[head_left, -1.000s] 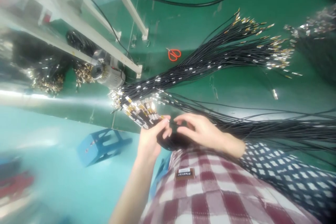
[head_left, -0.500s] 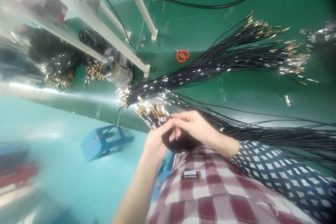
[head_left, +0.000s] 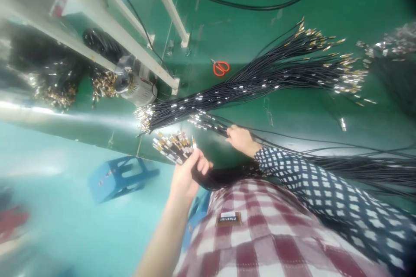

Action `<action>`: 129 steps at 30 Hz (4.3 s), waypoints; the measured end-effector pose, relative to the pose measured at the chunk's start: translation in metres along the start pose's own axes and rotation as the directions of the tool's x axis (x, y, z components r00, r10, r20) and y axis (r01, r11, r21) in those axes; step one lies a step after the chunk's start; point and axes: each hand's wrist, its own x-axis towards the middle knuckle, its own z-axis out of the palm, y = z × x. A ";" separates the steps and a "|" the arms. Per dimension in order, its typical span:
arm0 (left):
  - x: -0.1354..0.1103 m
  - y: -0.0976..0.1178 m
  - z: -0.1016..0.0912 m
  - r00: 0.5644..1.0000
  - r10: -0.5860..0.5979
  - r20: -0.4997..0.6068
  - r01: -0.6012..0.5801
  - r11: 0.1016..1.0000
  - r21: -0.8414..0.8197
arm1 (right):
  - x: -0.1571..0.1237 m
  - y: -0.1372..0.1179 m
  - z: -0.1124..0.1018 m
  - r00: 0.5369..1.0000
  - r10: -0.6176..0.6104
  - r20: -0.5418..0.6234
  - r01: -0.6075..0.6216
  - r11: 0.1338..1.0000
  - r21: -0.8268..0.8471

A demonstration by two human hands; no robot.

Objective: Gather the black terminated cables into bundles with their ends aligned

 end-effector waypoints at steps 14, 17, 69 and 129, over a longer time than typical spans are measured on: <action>0.013 0.006 0.011 0.998 0.042 -0.037 -0.042 0.999 -0.012 | -0.105 0.028 -0.046 0.963 -0.236 0.134 0.086 0.735 0.673; 0.013 0.008 0.020 0.999 0.043 0.013 -0.043 0.999 0.016 | -0.116 0.026 -0.048 0.964 -0.240 0.117 0.108 0.752 0.651; -0.003 -0.004 -0.001 0.999 -0.020 -0.035 0.019 1.000 -0.006 | -0.100 0.070 -0.046 0.947 -0.262 0.183 0.237 0.960 0.150; -0.025 0.006 0.059 0.987 0.159 -0.003 -0.158 0.984 0.077 | -0.128 -0.057 -0.076 0.869 -0.395 -0.298 0.480 0.820 0.311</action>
